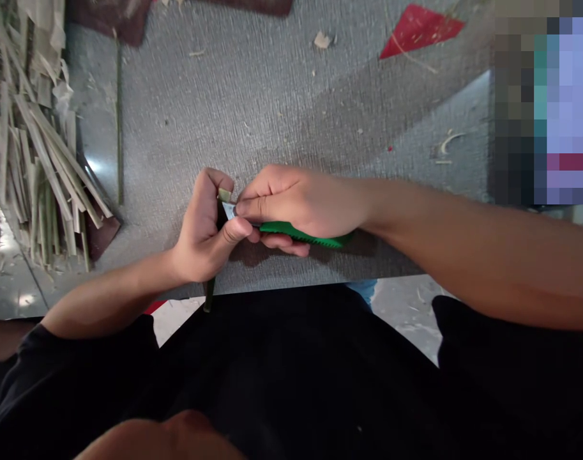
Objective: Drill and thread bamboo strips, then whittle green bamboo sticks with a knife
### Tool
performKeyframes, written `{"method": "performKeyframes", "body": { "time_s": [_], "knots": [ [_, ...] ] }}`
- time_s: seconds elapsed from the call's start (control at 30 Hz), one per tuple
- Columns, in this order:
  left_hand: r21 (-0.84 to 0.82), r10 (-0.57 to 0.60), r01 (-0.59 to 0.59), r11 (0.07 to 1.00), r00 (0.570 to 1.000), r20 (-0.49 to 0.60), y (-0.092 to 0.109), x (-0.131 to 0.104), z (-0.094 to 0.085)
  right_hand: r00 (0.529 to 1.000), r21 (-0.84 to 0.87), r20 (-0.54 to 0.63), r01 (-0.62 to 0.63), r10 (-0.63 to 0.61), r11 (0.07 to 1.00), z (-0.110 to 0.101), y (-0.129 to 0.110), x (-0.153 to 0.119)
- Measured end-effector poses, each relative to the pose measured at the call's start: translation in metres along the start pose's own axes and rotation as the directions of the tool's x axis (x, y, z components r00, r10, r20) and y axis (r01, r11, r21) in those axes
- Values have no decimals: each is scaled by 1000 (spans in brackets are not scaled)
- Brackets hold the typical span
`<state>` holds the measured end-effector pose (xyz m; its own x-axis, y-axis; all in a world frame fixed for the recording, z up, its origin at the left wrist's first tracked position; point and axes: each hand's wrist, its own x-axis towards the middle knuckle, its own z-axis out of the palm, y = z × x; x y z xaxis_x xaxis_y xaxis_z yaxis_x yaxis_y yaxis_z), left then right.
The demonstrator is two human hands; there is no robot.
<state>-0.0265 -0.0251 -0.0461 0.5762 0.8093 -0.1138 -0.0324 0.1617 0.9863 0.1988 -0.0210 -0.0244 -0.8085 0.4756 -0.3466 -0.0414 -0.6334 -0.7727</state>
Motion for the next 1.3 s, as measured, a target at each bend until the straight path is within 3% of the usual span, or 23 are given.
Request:
{"method": "performKeyframes", "body": {
  "time_s": [0.17,0.37,0.47,0.53,0.63,0.73,0.83,1.0,1.3],
  "knots": [
    [5,-9,9,1000,997,-73,0,-1,2,1000,-17,-20,21,-22,1000,4,-1,0],
    [-24,-42,40,999,995,-89,-3,-4,1,987,-85,-84,129,-136,988,8,5,2],
    [8,-3,3,1000,995,-103,-5,-2,-1,994,-76,-53,92,-96,993,8,5,2],
    [55,42,-36,998,993,-108,-6,-2,-3,997,-59,-41,57,-60,997,8,4,2],
    [202,181,-172,964,983,-26,-14,-2,-6,998,-44,-51,34,-37,998,8,2,1],
    [335,335,-344,877,938,86,-27,-1,-10,999,-52,-42,13,-15,999,9,0,-1],
    [397,407,-426,813,903,136,-34,-1,-13,997,-76,-75,-11,5,997,14,-3,-4],
    [381,380,-405,831,914,143,-30,-1,-14,979,-119,-197,28,-51,993,24,-6,-7],
    [452,363,-383,806,922,133,-31,-2,-16,988,-105,-152,-47,31,993,22,-12,-9]
  ]
}}
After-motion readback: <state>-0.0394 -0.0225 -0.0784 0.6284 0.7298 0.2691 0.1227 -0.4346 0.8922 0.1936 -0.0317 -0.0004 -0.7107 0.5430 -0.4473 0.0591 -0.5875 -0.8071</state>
